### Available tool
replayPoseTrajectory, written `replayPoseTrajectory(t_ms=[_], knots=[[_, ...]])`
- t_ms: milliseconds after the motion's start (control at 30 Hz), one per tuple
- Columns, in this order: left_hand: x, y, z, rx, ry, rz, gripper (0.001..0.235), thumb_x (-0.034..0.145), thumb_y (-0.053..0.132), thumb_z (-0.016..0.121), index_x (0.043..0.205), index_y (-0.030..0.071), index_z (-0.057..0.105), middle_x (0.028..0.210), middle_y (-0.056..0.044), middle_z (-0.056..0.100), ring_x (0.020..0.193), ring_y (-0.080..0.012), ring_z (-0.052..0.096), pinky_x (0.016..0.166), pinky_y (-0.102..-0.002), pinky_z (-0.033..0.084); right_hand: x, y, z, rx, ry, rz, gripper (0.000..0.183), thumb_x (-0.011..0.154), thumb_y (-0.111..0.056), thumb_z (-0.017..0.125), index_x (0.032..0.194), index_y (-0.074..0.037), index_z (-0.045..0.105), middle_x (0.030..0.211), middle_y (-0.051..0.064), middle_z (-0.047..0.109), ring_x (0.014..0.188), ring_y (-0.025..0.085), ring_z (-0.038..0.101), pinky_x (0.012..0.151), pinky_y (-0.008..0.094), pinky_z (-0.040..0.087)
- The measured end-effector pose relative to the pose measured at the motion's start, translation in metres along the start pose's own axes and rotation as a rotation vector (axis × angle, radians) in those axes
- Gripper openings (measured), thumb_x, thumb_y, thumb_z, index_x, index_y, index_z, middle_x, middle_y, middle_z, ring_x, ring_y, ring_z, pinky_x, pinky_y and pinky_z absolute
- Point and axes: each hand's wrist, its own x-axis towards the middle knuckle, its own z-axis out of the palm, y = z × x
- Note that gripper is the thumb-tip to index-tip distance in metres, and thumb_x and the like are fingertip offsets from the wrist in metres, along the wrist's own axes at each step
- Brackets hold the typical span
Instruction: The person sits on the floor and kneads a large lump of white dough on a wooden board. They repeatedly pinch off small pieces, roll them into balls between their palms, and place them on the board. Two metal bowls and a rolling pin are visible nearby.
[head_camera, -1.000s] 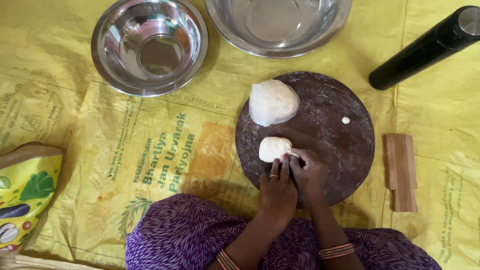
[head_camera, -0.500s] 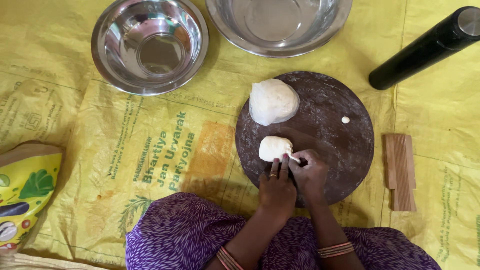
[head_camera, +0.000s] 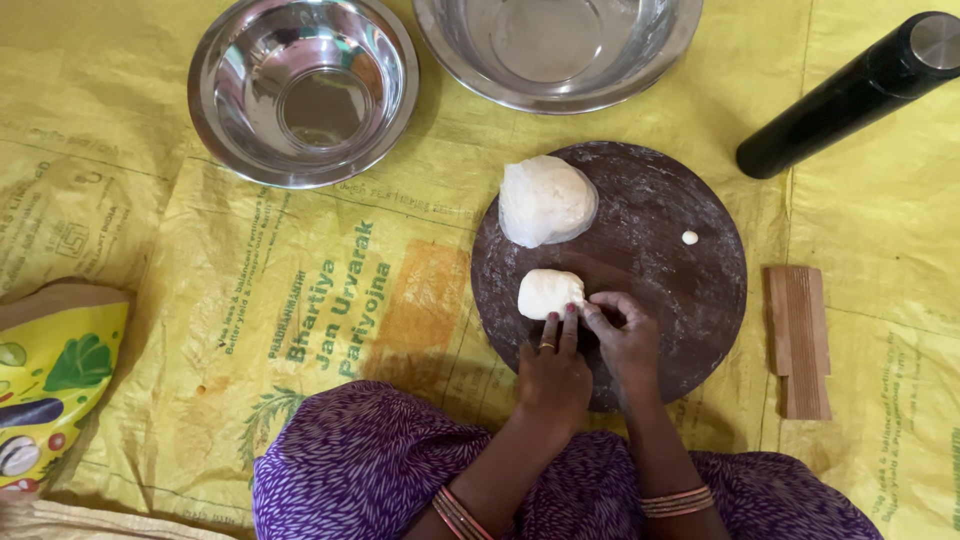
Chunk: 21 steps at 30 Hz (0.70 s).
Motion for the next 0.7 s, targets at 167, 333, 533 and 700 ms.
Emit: replayPoseTrajectory(t_ms=[167, 333, 533, 700], knots=[[0.01, 0.0, 0.015, -0.013, 0.094, -0.027, 0.043, 0.099, 0.025, 0.057, 0.132, -0.002, 0.064, 0.173, -0.02, 0.002, 0.156, -0.0378, 0.017, 0.107, -0.057, 0.038, 0.002, 0.0, 0.0, -0.214, 0.042, 0.026, 0.027, 0.084, -0.014, 0.079, 0.108, -0.003, 0.078, 0.098, 0.011, 0.08, 0.084, 0.017, 0.074, 0.077, 0.03, 0.057], [0.017, -0.002, 0.023, -0.014, 0.09, -0.028, 0.041, 0.101, 0.025, 0.053, 0.132, 0.001, 0.065, 0.174, -0.018, 0.002, 0.157, -0.0362, 0.017, 0.107, -0.057, 0.037, -0.003, 0.0, 0.003, -0.266, 0.099, 0.003, 0.02, 0.082, -0.012, 0.081, 0.101, -0.004, 0.08, 0.092, 0.011, 0.08, 0.078, 0.016, 0.073, 0.072, 0.03, 0.057], [0.018, -0.005, 0.024, -0.064, 0.084, -0.024, 0.042, 0.1, 0.025, 0.051, 0.137, 0.007, 0.06, 0.172, -0.015, -0.001, 0.157, -0.0355, 0.015, 0.108, -0.062, 0.037, -0.003, -0.018, -0.015, 0.275, 0.015, -0.01, 0.015, 0.086, 0.005, 0.077, 0.1, 0.001, 0.076, 0.091, 0.013, 0.078, 0.074, 0.018, 0.073, 0.066, 0.031, 0.06], [0.018, -0.004, 0.026, -0.041, 0.171, -0.007, 0.044, 0.098, 0.023, 0.053, 0.137, 0.002, 0.061, 0.173, -0.019, 0.002, 0.155, -0.0379, 0.02, 0.105, -0.06, 0.04, -0.017, -0.035, -0.045, 0.464, -0.001, -0.131, 0.026, 0.084, 0.008, 0.074, 0.108, 0.0, 0.074, 0.106, 0.013, 0.075, 0.092, 0.015, 0.073, 0.084, 0.029, 0.062]])
